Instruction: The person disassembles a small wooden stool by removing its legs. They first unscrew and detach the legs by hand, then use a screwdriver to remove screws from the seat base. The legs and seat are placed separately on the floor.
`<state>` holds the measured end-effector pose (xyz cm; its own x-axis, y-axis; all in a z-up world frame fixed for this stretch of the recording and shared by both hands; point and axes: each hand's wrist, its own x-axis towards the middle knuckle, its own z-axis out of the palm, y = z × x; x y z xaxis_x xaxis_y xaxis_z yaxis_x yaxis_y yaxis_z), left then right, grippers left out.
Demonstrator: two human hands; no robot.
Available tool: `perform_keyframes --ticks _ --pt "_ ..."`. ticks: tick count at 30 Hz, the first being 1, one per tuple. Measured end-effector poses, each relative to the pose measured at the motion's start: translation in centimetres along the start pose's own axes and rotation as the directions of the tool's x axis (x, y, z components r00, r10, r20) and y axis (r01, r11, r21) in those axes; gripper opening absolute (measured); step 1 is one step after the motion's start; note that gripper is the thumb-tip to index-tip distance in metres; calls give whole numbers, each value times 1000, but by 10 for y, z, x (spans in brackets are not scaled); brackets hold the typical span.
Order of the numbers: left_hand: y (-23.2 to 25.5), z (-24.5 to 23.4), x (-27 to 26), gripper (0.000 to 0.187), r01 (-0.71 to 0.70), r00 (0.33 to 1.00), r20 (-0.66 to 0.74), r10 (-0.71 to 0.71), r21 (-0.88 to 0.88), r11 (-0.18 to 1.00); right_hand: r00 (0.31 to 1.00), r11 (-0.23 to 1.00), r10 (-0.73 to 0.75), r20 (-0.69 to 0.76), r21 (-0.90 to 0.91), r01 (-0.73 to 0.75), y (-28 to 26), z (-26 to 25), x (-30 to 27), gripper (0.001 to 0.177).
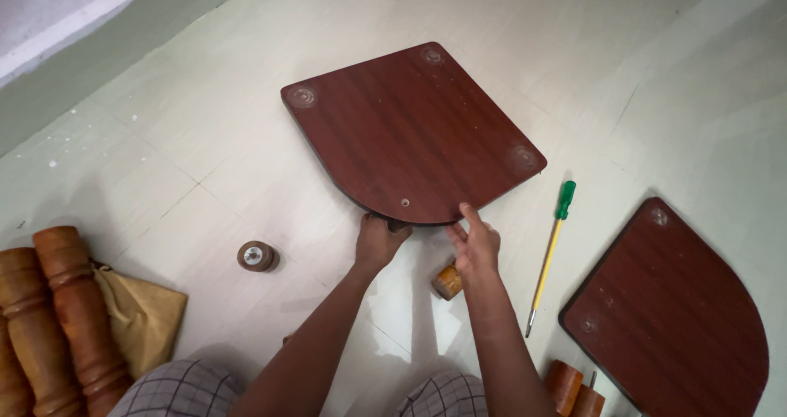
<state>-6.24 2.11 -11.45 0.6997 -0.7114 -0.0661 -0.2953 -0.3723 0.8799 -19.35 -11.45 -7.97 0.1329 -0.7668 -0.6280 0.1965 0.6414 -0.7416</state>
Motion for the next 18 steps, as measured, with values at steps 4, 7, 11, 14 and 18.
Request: perform_keyframes --ticks 4,7,11,14,18 --pt "5 -7 -7 38 -41 999 -3 41 -19 999 1000 1000 -9 -1 -14 9 6 6 19 39" --pt "12 -16 -18 39 -16 1000 5 16 -54 998 999 998 -47 8 -50 47 9 7 35 33" --pt "15 -39 -51 43 -23 994 -108 8 -140 990 998 996 -56 -31 -78 53 20 14 50 27" --pt "13 -53 -62 47 133 982 -114 -149 -141 981 997 995 -24 -70 -95 18 31 9 55 25" --pt "6 -72 -64 46 126 988 -66 -138 -159 979 997 990 -9 -74 -138 -1 42 13 56 24"
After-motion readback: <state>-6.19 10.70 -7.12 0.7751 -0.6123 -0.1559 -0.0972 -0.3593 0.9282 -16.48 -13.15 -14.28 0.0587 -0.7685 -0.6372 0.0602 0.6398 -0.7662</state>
